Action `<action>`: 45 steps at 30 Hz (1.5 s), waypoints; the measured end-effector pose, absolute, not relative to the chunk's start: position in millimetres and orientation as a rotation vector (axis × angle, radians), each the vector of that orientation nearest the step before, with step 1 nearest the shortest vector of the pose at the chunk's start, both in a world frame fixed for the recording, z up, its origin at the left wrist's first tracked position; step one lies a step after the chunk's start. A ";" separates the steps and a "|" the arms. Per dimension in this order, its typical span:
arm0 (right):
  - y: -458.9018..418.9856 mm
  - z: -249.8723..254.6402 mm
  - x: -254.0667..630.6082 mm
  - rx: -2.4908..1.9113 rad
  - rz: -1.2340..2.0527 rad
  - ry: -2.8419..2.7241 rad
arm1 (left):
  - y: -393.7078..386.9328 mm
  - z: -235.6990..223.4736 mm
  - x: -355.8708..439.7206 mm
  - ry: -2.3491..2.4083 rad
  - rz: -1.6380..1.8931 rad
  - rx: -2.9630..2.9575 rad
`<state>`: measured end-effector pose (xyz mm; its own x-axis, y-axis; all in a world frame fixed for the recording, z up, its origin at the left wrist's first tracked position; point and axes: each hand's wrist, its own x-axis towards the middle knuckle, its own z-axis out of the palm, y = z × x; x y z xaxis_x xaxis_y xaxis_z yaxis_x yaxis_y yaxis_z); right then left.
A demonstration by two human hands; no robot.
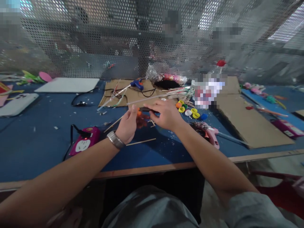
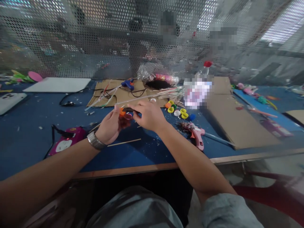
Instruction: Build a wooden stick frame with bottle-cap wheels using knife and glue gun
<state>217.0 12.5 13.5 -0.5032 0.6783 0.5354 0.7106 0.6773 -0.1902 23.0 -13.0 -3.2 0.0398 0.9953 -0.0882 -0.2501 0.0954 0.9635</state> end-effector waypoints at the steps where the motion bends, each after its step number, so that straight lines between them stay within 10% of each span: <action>1: 11.9 13.9 216.7 -1.059 -0.080 -2.303 | -14.0 -2.0 23.1 1.040 1.233 0.958; 32: -12.7 38.2 210.0 -0.930 -0.509 -2.534 | -30.7 6.7 29.5 1.003 1.190 0.814; 45: -31.5 27.3 189.8 -1.216 0.055 -2.329 | -32.8 4.5 26.0 1.046 1.382 0.981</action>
<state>189.8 -31.5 27.3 -0.4705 0.7777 0.4169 0.7570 0.5985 -0.2621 26.0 -32.8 4.5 -0.0669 0.9978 0.0021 -0.2694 -0.0201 0.9628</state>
